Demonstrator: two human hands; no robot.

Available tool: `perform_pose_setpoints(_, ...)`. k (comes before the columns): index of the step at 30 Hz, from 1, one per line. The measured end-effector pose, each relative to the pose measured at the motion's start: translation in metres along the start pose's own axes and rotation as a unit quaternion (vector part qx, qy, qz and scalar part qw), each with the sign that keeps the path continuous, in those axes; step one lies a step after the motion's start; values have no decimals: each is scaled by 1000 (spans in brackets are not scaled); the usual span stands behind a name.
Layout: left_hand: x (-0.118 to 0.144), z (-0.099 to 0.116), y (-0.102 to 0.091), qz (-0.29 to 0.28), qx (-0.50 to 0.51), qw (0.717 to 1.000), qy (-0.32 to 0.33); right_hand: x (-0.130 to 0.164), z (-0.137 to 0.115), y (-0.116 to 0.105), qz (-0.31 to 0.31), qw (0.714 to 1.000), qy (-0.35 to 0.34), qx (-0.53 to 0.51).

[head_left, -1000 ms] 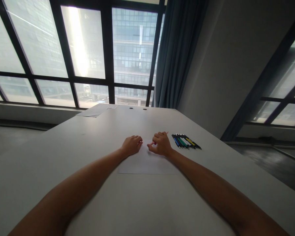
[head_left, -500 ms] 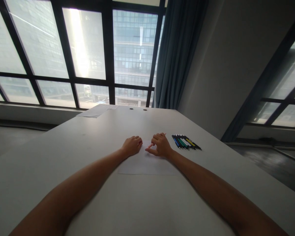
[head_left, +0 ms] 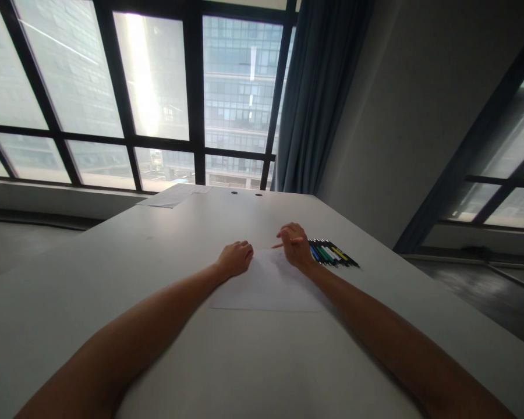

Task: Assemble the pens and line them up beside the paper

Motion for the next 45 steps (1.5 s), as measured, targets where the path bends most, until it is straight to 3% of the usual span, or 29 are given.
perform_pose_setpoints(3, 0, -1, 0, -6, -7, 1000, -16, -3, 17, 5, -66, 974, 183, -112)
perform_pose_setpoints(5, 0, -2, 0, -8, -13, 999, -30, 1, 24, 15, -134, 944, 251, -170)
perform_pose_setpoints(13, 1, -4, 0, -11, -27, 998, -51, 25, 34, 48, -301, 885, 292, -201)
perform_pose_setpoints(20, 2, -2, -3, -19, -22, 998, -52, 25, 37, 46, -246, 930, 265, -69)
perform_pose_setpoints(31, 2, -3, -2, -25, -20, 998, -53, 26, 33, 49, -285, 916, 275, -62)
perform_pose_setpoints(34, 2, -3, -2, -28, -17, 998, -54, 26, 35, 45, -235, 931, 268, -77)
perform_pose_setpoints(40, 1, -2, -3, -7, -3, 998, -59, 23, 34, 37, -126, 978, 162, -27)
perform_pose_setpoints(42, 0, 2, -8, 28, 25, 999, -23, 23, 36, 36, -101, 980, 168, -12)
perform_pose_setpoints(45, 0, 15, -15, 60, 62, 991, 99, 23, 36, 35, -86, 979, 184, -20)
Point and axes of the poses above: each hand's wrist, its own x-axis away from the middle knuckle, its own y-axis out of the palm, z = x × y, the point moved 5 cm from there along -x, towards the middle knuckle, and after that the axes turned 11 degrees about y, right-handed, at the moved point
